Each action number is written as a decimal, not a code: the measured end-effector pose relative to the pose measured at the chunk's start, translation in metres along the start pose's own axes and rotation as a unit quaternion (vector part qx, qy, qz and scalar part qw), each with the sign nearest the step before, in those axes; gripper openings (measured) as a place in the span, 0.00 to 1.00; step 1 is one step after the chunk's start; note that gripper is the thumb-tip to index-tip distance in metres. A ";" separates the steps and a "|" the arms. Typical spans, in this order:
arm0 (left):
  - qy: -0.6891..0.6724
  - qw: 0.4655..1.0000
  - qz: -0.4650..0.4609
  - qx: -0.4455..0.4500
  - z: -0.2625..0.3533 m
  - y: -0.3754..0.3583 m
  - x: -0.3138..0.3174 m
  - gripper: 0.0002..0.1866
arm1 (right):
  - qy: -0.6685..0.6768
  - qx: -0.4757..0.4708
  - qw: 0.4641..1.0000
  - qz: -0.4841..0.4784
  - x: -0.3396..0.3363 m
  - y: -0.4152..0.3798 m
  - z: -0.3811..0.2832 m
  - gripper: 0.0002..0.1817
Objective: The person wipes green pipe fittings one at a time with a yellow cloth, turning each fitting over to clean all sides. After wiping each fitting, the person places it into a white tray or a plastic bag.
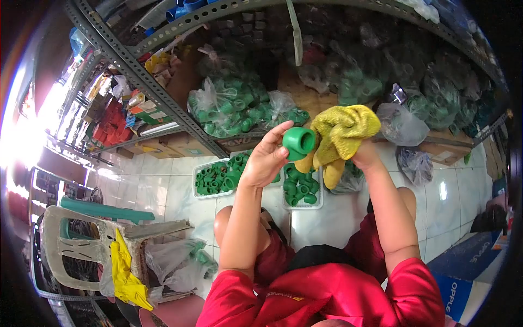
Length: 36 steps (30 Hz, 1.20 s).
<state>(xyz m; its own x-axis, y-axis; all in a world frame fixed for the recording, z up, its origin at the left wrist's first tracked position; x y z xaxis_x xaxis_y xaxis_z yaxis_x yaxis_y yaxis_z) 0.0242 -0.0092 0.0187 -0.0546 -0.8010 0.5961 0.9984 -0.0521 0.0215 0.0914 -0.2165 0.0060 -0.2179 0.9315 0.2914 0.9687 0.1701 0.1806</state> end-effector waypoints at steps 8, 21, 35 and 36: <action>0.284 0.946 0.149 -0.038 -0.008 -0.002 0.018 0.18 | -0.426 -0.189 0.880 -0.090 0.036 -0.019 -0.026 0.18; 0.489 0.835 0.103 0.229 -0.001 -0.009 0.032 0.13 | -0.056 0.054 0.996 -0.034 0.035 -0.022 0.033 0.08; 0.458 0.856 0.124 0.207 0.024 -0.008 0.004 0.15 | 0.072 0.287 0.952 -0.082 0.030 -0.017 0.036 0.21; 0.424 0.866 0.191 0.183 0.032 -0.009 0.002 0.18 | 0.071 0.286 0.952 -0.081 0.023 -0.014 0.038 0.21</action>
<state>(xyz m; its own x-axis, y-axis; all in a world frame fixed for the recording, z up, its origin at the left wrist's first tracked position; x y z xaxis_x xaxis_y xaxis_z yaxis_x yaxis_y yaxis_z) 0.0151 0.0089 0.0452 0.4452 -0.8764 -0.1837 0.8746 0.3816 0.2989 0.0773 -0.1855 -0.0260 -0.3443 0.8324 0.4343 0.8185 0.4927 -0.2954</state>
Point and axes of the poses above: each hand's wrist, its own y-axis towards the middle knuckle, its own x-axis out of the palm, z = x × y, the point moved 2 cm from there along y, towards the middle knuckle, and after that the axes turned 14 degrees about z, right-handed, at the moved point
